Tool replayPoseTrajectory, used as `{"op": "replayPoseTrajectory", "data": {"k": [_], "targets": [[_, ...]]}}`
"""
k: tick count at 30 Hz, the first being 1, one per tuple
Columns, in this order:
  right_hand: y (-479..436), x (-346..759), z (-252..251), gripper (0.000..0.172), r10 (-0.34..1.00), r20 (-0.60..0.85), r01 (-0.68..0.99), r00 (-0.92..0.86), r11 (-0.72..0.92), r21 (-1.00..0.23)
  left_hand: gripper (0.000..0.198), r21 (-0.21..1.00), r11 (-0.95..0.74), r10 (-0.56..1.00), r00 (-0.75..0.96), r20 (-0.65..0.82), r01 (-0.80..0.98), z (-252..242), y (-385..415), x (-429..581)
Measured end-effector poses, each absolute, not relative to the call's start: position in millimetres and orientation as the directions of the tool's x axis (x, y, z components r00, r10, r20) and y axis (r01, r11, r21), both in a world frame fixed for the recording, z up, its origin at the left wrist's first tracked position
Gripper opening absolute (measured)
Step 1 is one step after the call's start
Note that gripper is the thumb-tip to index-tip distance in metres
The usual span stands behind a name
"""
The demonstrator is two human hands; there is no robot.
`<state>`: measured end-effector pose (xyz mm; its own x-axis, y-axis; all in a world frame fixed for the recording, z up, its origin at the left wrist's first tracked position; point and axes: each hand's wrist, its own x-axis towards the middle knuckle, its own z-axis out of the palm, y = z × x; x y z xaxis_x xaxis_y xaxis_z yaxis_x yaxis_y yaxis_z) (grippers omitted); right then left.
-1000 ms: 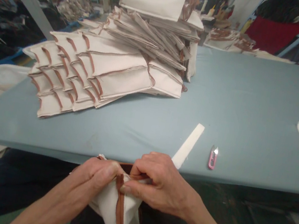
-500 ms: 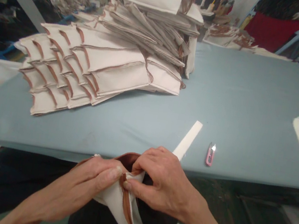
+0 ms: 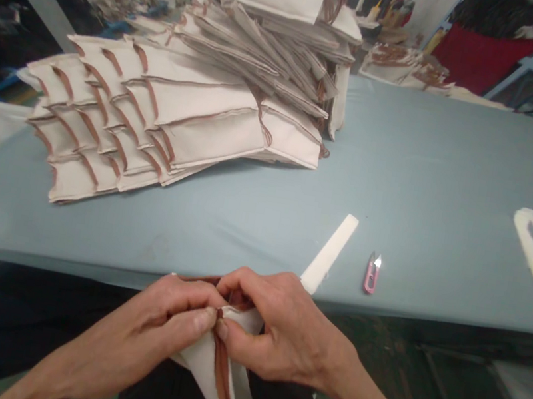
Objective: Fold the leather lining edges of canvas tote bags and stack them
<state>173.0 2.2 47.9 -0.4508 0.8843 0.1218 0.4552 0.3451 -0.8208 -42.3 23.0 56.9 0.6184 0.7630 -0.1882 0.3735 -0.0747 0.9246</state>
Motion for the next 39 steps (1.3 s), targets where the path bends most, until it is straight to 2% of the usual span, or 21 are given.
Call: {"op": "replayPoseTrajectory", "data": {"k": [5, 11, 16, 24, 29, 39], "targets": [[5.7, 167.1, 58.3, 0.013, 0.858, -0.040, 0.602, -0.513, 0.326, -0.729, 0.028, 0.923, 0.053, 0.637, 0.699, -0.325, 0.381, 57.0, 30.6, -45.8], [9.2, 160.6, 70.6, 0.022, 0.801, -0.225, 0.727, -0.554, 0.334, -0.600, 0.034, 0.884, -0.028, 0.562, 0.738, -0.373, 0.467, 54.8, 38.8, -56.8], [8.8, 156.2, 72.9, 0.033, 0.749, -0.228, 0.698, -0.622, 0.400, -0.594, 0.032, 0.873, -0.156, 0.435, 0.825, -0.360, 0.462, 59.5, 48.4, -66.4], [14.0, 143.6, 73.0, 0.031, 0.731, -0.246, 0.711, -0.636, 0.432, -0.555, 0.025, 0.776, -0.365, 0.359, 0.847, -0.393, 0.515, 78.1, 61.2, -71.8], [13.9, 135.4, 71.5, 0.025, 0.728, -0.253, 0.718, -0.637, 0.442, -0.537, 0.021, 0.693, -0.484, 0.383, 0.841, -0.382, 0.535, 80.3, 62.7, -78.8], [16.8, 132.5, 64.1, 0.025, 0.775, -0.306, 0.763, -0.553, 0.323, -0.560, 0.021, 0.632, -0.571, 0.456, 0.843, -0.286, 0.523, 72.8, 50.2, -76.1]]}}
